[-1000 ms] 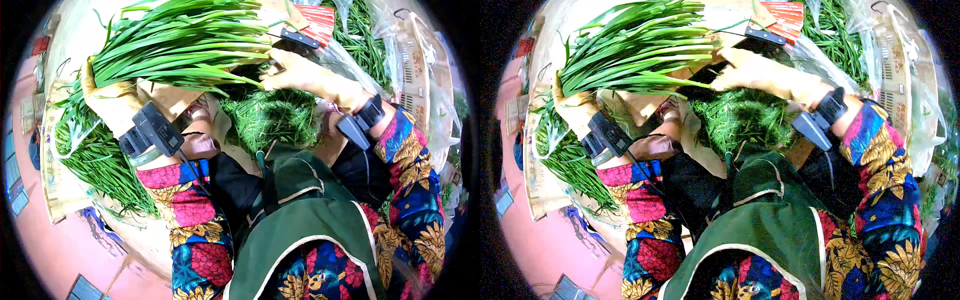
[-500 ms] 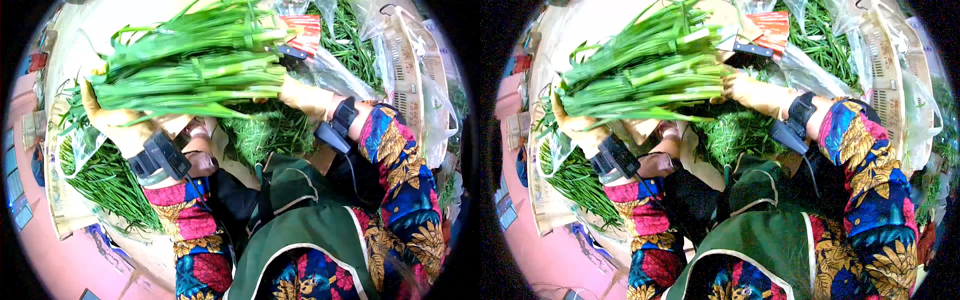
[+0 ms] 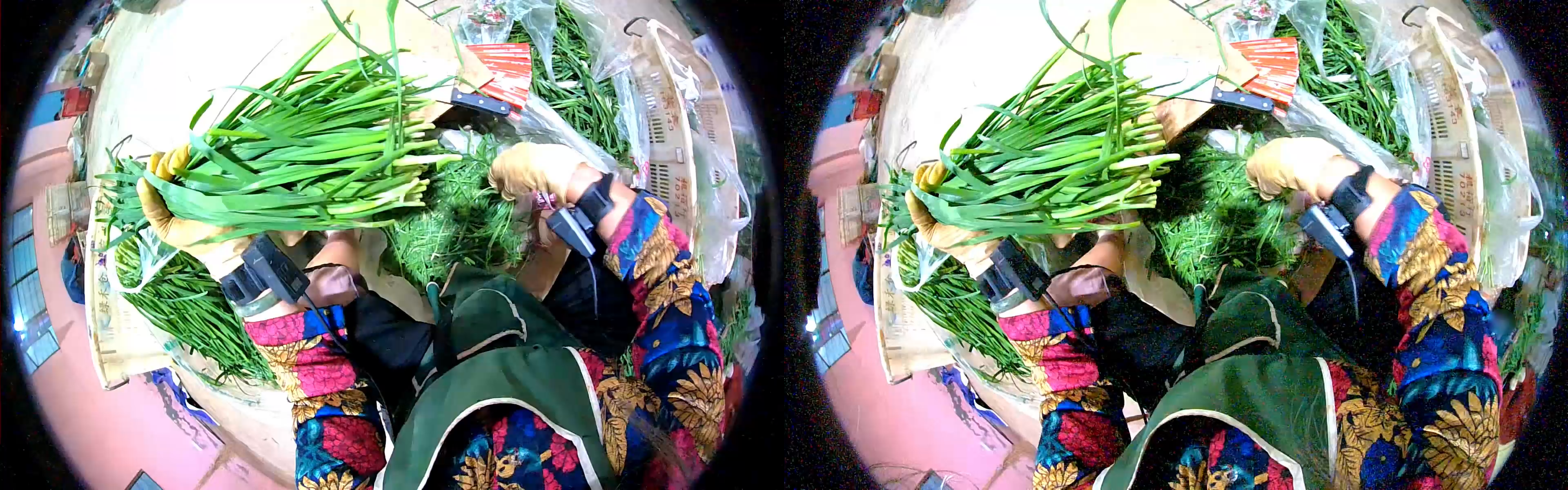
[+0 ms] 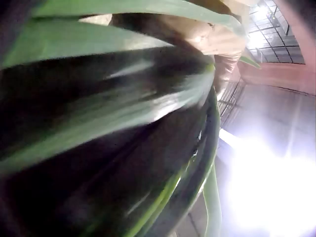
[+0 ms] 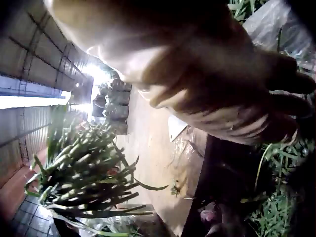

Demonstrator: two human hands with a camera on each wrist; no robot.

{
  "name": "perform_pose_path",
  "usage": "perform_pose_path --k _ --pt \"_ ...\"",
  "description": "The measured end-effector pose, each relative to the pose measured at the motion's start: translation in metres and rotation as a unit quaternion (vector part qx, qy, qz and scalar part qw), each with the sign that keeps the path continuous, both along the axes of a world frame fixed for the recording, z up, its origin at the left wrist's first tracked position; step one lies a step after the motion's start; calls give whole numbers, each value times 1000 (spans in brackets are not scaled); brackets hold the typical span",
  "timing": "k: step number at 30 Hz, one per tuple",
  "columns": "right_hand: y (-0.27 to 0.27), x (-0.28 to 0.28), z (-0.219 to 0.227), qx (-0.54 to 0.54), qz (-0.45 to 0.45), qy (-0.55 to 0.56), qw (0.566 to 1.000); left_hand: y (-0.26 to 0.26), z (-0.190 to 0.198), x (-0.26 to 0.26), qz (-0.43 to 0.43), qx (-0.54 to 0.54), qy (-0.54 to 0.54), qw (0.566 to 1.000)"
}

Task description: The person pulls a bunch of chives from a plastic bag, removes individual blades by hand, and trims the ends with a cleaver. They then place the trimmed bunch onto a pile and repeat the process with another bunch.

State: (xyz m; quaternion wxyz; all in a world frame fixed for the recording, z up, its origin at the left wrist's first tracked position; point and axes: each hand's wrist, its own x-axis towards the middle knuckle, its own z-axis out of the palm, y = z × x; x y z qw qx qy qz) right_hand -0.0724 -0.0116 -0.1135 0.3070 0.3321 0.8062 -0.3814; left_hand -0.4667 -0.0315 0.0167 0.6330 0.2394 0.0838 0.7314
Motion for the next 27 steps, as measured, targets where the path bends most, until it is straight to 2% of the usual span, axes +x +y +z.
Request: perform_pose_path --k 1,2,3,4,5,6,7,8,9,10,11,12,13,14,17,18,19,20,21,23,25,26,27 --pt "2 -10 26 2 -56 11 998 -4 13 26 231 -104 114 961" --pt "6 -9 18 3 -123 147 981 -4 8 14 150 -66 72 984" --pt "10 -15 23 3 -188 280 941 -1 9 9 67 -28 29 997" --pt "9 -21 27 -74 -278 359 888 -1 7 10 19 4 23 1000" --pt "11 -26 32 -149 -363 428 814 -2 8 12 81 -33 66 994" --pt "15 -28 54 -119 -316 432 836 0 4 11 67 -19 80 994" --pt "6 -46 68 -190 -422 443 768 3 3 13 53 -5 94 994" --pt "4 -54 61 -149 -422 457 769 3 0 18 15 24 113 993" --pt "0 -61 54 -108 -421 470 768 3 3 31 94 -41 136 985" --pt "0 -64 69 -94 -403 410 813 3 6 49 126 -73 144 979" --pt "-3 -69 58 -129 -407 438 791 4 6 61 157 -106 151 970" --pt "-5 -69 50 -81 -385 413 822 11 -4 52 81 -49 153 984" --pt "-6 -69 42 -32 -360 386 849 11 -2 60 92 -55 178 978" --pt "1 -67 23 11 -298 348 889 11 -3 57 74 -52 187 978" --pt "-3 -60 19 217 -228 267 911 8 2 55 43 -41 172 983" --pt "0 -54 32 164 -234 225 931 7 5 55 110 -67 168 977" --pt "-1 -49 37 227 -194 156 941 4 8 55 176 -92 164 966" --pt "2 -41 28 216 -173 95 956 3 9 42 61 -29 119 991" --pt "5 -32 16 204 -150 35 967 4 9 25 12 -14 85 996" --pt "0 -17 -2 133 -118 -52 983 3 7 8 1 5 35 999" --pt "-8 -10 -8 106 17 -42 993 0 8 -2 23 5 31 999" --pt "-10 0 -11 56 -6 -12 998 0 7 -4 46 -6 32 998" --pt "-10 -5 11 5 -28 18 999 -1 6 -8 69 -17 32 997"
